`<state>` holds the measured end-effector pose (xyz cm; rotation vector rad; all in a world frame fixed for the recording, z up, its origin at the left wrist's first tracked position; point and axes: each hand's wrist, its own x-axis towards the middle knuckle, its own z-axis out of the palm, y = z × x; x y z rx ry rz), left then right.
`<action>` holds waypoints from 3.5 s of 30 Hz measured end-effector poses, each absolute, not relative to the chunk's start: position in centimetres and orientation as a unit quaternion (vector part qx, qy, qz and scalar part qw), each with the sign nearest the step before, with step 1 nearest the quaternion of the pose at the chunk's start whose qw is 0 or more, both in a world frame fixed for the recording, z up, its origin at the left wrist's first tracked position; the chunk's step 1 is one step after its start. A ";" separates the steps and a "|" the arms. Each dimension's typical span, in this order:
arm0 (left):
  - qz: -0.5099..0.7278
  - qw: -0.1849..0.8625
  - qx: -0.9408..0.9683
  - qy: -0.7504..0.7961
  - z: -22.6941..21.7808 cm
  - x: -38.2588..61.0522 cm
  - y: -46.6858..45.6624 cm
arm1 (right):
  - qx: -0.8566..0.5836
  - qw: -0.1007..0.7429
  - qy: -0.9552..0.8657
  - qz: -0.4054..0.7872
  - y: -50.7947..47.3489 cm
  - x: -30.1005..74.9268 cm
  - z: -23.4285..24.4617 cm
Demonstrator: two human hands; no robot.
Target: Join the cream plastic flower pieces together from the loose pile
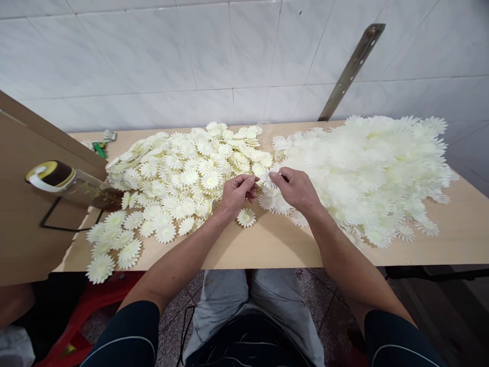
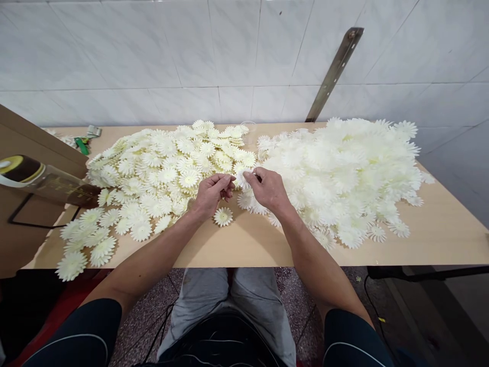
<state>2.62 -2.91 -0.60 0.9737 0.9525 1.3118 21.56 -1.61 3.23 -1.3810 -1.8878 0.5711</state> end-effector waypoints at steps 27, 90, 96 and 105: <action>0.583 0.448 0.519 0.435 -1.5 3.4 -3.7 | -0.521 0.378 -0.704 0.298 -2.4 20.1 2.6; 0.622 0.475 0.405 0.474 -2.3 3.1 -2.3 | -0.457 0.587 -0.548 0.382 -1.7 19.4 1.8; 0.616 0.474 0.412 0.475 -2.0 2.9 -2.5 | -0.476 0.591 -0.587 0.281 -1.1 21.4 2.2; 0.630 0.464 0.416 0.463 -1.9 3.1 -2.6 | -0.502 0.517 -0.649 0.245 -1.4 22.4 2.7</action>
